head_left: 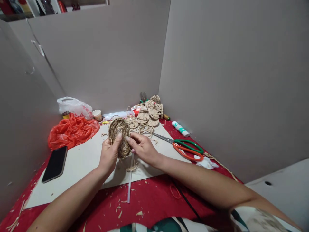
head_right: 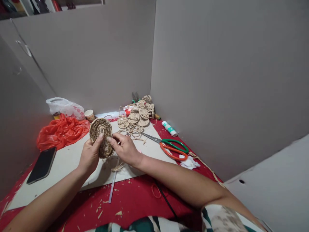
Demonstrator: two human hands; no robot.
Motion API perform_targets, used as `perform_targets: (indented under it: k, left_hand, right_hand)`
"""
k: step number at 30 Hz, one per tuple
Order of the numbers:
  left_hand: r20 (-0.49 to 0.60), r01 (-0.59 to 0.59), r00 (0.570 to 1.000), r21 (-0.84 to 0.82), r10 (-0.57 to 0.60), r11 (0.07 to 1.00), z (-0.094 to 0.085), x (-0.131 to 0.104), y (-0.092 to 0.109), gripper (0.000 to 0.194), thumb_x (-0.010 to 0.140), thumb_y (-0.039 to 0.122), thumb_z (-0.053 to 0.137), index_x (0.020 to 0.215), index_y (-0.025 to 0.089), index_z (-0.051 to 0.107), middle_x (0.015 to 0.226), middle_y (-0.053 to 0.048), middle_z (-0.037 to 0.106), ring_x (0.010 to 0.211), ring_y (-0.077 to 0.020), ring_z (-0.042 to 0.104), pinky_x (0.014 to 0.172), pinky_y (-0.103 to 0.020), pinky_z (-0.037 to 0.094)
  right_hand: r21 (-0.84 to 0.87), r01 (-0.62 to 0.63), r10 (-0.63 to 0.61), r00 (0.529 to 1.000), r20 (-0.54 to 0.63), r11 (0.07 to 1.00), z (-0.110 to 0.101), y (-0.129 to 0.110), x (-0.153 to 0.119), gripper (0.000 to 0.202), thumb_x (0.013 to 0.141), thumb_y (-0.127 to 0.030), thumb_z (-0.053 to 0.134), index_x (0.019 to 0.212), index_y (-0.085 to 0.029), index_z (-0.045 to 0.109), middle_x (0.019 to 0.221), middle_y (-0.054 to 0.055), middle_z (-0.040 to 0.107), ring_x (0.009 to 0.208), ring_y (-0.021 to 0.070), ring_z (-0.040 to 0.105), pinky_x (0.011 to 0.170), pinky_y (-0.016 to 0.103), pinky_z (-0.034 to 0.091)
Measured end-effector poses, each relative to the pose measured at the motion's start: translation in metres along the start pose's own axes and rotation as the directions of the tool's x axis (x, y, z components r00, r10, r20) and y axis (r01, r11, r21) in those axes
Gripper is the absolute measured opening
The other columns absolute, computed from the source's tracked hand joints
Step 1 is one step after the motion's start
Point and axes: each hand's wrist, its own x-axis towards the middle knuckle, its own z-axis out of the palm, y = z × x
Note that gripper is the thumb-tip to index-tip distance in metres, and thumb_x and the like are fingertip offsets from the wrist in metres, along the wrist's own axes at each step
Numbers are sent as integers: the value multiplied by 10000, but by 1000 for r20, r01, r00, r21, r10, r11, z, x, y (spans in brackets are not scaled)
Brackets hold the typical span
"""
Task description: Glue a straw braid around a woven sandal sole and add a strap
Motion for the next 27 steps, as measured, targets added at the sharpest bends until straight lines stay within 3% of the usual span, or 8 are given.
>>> perform_targets:
  k: [2, 5, 12, 18, 23, 27]
  left_hand:
    - [-4, 20, 1000, -10, -20, 1000, 0, 2, -5, 380, 691, 433, 746, 890, 116, 680, 721, -28, 702, 618, -139, 641, 619, -248, 514]
    - [13, 75, 997, -24, -74, 997, 0, 3, -12, 399, 694, 464, 733, 868, 111, 669, 676, -23, 685, 603, -139, 631, 592, -239, 498]
    - [7, 144, 990, -24, -144, 989, -2, 2, -23, 361, 742, 451, 702, 841, 108, 650, 628, -12, 670, 584, -138, 618, 558, -229, 470]
    - [51, 176, 984, -51, -173, 983, 0, 5, -13, 404, 745, 466, 692, 937, 112, 669, 706, -34, 704, 659, -169, 646, 647, -265, 489]
    - [144, 29, 989, 68, -39, 997, -8, 13, -5, 376, 815, 482, 607, 924, 131, 688, 762, -38, 710, 732, -166, 630, 659, -242, 469]
    - [132, -15, 991, 175, -8, 984, -12, 14, -14, 384, 838, 494, 570, 844, 122, 669, 717, -32, 691, 684, -155, 609, 588, -228, 447]
  right_hand:
    - [-117, 32, -30, 999, 17, 993, 0, 5, 1, 334, 925, -379, 442, 648, -198, 395, 572, -56, 365, 540, 94, 363, 546, 233, 300]
    - [-154, 46, -45, 999, 12, 987, -1, 10, 2, 365, 923, -351, 422, 599, -203, 341, 546, -57, 339, 537, 97, 337, 556, 242, 281]
    - [-40, -5, 7, 999, 35, 999, 2, 13, 3, 393, 916, -380, 423, 574, -207, 335, 550, -46, 329, 553, 107, 326, 554, 249, 274]
    - [154, -108, 98, 993, 70, 982, -1, 12, 5, 434, 871, -507, 482, 577, -203, 385, 560, -43, 336, 540, 103, 334, 508, 238, 294]
    - [279, -216, 236, 971, -41, 936, -4, 16, 9, 428, 819, -579, 541, 631, -202, 465, 546, -34, 395, 523, 115, 390, 475, 241, 332]
    - [294, -236, 255, 966, -31, 926, -1, 22, 9, 447, 809, -602, 544, 633, -195, 488, 530, -32, 423, 502, 116, 407, 459, 243, 345]
